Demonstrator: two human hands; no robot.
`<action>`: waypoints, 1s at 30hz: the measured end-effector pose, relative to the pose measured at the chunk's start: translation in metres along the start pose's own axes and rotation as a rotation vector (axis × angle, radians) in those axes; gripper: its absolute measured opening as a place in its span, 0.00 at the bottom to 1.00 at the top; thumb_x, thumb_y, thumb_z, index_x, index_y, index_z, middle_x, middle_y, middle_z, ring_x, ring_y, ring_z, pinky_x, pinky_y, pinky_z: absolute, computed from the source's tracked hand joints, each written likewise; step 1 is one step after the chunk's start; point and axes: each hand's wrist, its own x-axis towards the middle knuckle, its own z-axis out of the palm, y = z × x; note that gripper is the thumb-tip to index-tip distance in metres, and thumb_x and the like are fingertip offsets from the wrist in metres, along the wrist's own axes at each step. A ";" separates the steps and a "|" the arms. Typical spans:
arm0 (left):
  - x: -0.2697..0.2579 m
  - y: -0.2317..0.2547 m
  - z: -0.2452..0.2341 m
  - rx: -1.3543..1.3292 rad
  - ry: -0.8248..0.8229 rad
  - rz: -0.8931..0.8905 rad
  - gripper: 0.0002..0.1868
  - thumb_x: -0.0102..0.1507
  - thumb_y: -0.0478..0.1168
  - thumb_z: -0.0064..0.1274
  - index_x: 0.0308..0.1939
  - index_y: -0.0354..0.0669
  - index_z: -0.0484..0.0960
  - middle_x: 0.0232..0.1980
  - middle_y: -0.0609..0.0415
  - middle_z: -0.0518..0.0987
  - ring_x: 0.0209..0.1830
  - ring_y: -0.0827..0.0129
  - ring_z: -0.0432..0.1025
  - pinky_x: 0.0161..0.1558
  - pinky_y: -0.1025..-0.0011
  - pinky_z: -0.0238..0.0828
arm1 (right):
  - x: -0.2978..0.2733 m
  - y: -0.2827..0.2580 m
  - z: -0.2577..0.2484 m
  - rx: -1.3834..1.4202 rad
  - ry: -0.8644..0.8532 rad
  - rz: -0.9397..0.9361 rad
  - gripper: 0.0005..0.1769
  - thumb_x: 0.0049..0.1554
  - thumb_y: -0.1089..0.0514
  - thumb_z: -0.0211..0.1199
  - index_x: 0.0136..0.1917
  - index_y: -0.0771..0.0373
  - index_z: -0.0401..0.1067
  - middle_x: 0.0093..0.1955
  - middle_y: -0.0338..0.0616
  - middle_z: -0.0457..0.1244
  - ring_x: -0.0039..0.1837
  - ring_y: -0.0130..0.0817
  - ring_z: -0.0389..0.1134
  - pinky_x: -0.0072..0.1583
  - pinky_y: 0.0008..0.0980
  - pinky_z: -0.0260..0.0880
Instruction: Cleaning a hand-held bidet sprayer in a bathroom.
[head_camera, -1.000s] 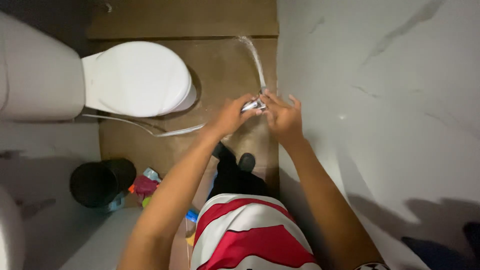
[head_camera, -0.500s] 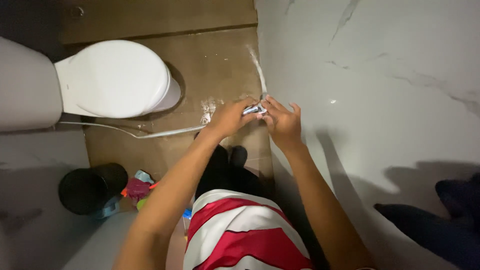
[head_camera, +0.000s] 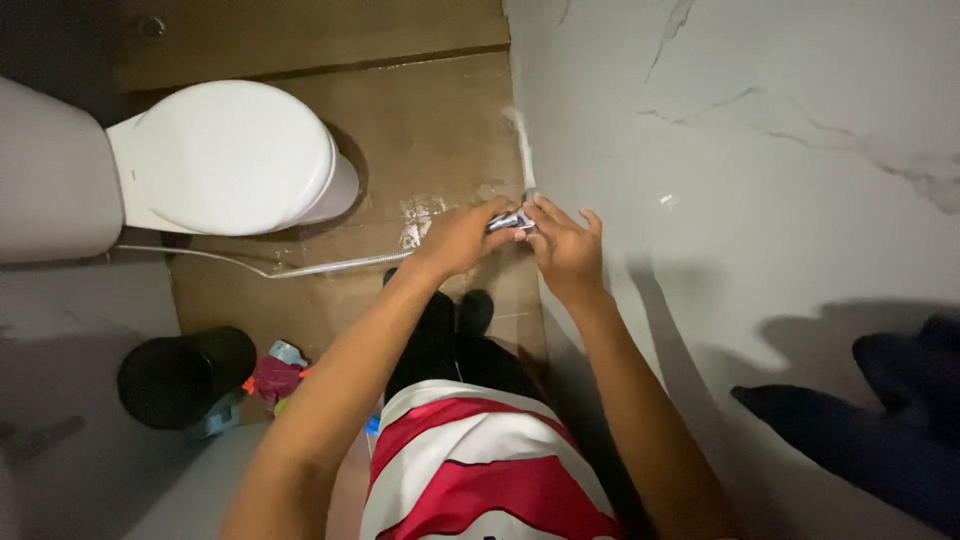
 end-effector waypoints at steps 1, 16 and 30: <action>-0.002 -0.009 0.005 0.001 0.001 0.000 0.26 0.64 0.63 0.52 0.59 0.55 0.78 0.48 0.50 0.85 0.49 0.46 0.78 0.47 0.52 0.72 | -0.002 0.001 0.005 0.001 0.001 -0.001 0.21 0.60 0.61 0.63 0.67 0.57 0.75 0.73 0.43 0.65 0.69 0.36 0.67 0.76 0.54 0.47; -0.024 -0.046 -0.031 -0.083 0.108 -0.096 0.27 0.64 0.56 0.58 0.62 0.49 0.79 0.50 0.42 0.84 0.51 0.44 0.78 0.50 0.54 0.73 | 0.043 -0.046 0.025 -0.061 -0.132 -0.082 0.25 0.58 0.62 0.63 0.69 0.53 0.73 0.73 0.40 0.64 0.59 0.34 0.71 0.74 0.54 0.48; -0.067 -0.041 -0.087 -0.224 0.143 -0.369 0.25 0.64 0.55 0.57 0.61 0.49 0.78 0.37 0.38 0.84 0.36 0.47 0.82 0.41 0.57 0.74 | 0.070 -0.092 0.054 -0.041 -0.159 -0.265 0.26 0.59 0.63 0.62 0.71 0.52 0.71 0.75 0.38 0.63 0.66 0.36 0.69 0.76 0.53 0.48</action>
